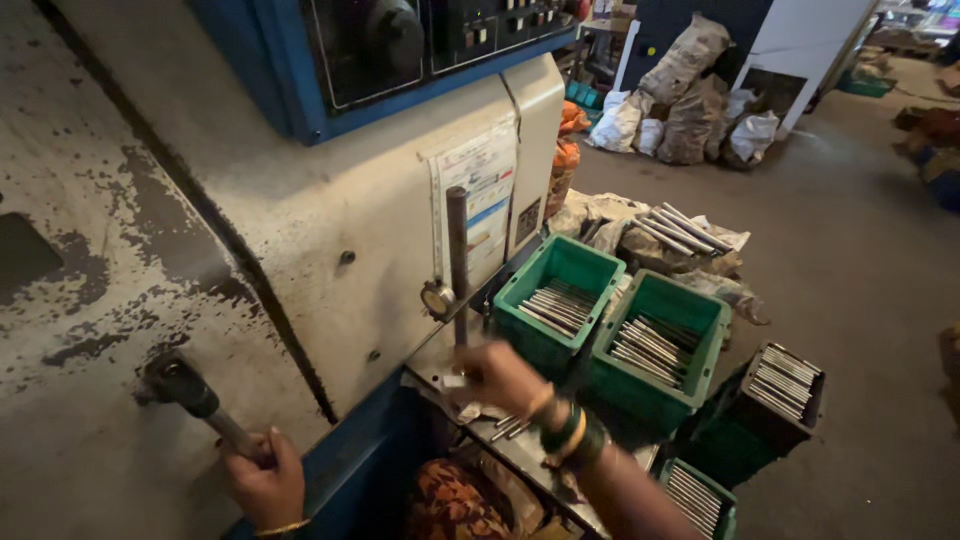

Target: The person operates a metal turning machine to process cylindrical metal rods. They open the machine door, insert a rod into the chuck, close the door, and activate the machine. After processing, they remove the rod, measure it with a dial gauge, and place it into a green crate. The person repeats this cycle for multiple rods.

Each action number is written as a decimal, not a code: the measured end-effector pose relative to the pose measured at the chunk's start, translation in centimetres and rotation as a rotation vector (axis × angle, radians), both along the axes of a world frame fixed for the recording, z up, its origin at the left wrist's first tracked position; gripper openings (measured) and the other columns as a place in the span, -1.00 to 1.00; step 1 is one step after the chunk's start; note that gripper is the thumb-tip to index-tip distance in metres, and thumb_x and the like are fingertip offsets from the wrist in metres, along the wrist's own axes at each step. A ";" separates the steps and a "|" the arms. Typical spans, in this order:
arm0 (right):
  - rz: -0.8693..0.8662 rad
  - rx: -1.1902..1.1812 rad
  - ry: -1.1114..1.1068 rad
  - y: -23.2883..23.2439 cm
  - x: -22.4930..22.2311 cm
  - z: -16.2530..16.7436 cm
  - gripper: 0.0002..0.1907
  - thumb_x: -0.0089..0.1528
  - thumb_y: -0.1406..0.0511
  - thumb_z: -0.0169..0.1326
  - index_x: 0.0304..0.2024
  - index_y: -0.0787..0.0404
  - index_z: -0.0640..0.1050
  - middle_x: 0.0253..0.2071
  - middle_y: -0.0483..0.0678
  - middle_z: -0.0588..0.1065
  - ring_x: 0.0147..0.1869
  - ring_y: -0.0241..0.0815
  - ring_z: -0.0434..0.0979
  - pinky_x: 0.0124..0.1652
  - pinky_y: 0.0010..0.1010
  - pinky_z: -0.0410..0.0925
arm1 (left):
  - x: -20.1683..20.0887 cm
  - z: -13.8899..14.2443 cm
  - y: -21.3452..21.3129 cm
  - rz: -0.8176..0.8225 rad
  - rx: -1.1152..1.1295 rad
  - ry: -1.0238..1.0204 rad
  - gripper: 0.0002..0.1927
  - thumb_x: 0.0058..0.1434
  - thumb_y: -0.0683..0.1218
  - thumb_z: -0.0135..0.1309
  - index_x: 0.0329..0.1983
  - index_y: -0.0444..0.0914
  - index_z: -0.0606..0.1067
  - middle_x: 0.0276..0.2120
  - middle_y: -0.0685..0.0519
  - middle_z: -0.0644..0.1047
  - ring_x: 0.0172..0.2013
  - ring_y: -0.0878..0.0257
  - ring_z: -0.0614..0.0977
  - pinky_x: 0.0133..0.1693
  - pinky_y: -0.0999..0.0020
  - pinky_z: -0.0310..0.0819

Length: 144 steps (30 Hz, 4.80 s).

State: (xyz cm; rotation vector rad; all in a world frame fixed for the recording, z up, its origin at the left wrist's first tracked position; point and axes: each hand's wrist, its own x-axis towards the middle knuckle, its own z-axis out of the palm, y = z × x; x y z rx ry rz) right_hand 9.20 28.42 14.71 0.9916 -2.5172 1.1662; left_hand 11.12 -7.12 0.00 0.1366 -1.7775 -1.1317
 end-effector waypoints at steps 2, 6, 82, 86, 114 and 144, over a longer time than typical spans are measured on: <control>-0.162 0.088 -0.236 0.7 1.6 -5.9 -0.72 0.17 0.18 0.31 -0.13 0.14 0.64 -0.46 -0.06 0.56 -0.48 -0.20 0.54 -0.42 -0.38 0.44 | 0.1 -0.5 -0.2 -0.038 0.006 0.043 -0.78 0.36 -0.20 0.16 -0.13 -0.32 0.33 -0.41 0.04 0.38 -0.47 0.26 0.44 -0.32 0.33 0.36; -0.344 0.117 -0.264 3.6 5.3 -14.6 -0.69 0.20 0.13 0.22 -0.38 0.27 0.58 -0.52 0.13 0.49 -0.49 0.07 0.48 -0.39 -0.15 0.35 | -0.1 -2.0 -0.8 -0.114 0.040 0.051 -0.64 0.34 -0.25 0.10 0.11 -0.39 0.26 -0.24 0.01 0.43 -0.29 0.27 0.50 -0.21 0.34 0.44; -0.343 -0.248 -0.012 -4.2 1.0 -12.3 -0.85 0.25 0.32 0.16 -0.28 0.25 0.44 -0.35 0.13 0.47 -0.21 0.24 0.51 -0.25 -0.12 0.38 | -1.3 -3.0 19.5 -0.262 -0.333 -0.305 -0.82 0.15 -0.22 0.04 -0.20 -0.29 0.60 -0.16 -0.09 0.60 -0.10 -0.07 0.58 -0.05 0.08 0.47; -0.412 -0.154 -0.039 -3.5 0.5 -12.9 -0.81 0.22 0.31 0.22 -0.33 0.25 0.47 -0.39 0.14 0.49 -0.24 0.26 0.51 -0.28 -0.10 0.37 | -1.4 -2.7 20.3 -0.206 -0.343 -0.386 -0.87 0.15 -0.21 0.06 -0.28 -0.28 0.60 -0.19 -0.05 0.59 -0.09 -0.07 0.57 -0.11 0.06 0.44; -0.411 -0.222 -0.063 -2.2 -1.7 -13.9 -0.87 0.21 0.34 0.16 -0.27 0.21 0.45 -0.34 0.13 0.52 -0.24 0.23 0.58 -0.30 -0.14 0.43 | -3.7 -2.6 21.4 -0.217 -0.277 -0.331 -0.92 0.18 -0.18 0.07 -0.30 -0.19 0.57 -0.18 0.10 0.56 -0.09 0.04 0.55 -0.08 0.15 0.42; -0.428 -0.299 0.031 -2.0 -7.3 -16.0 -0.77 0.13 0.31 0.25 -0.27 0.23 0.46 -0.33 0.16 0.56 -0.22 0.21 0.61 -0.29 -0.14 0.44 | -7.7 -0.4 22.2 -0.121 -0.405 -0.319 -0.83 0.19 -0.12 0.01 -0.32 -0.16 0.63 -0.18 0.05 0.58 0.00 0.01 0.52 0.10 0.02 0.32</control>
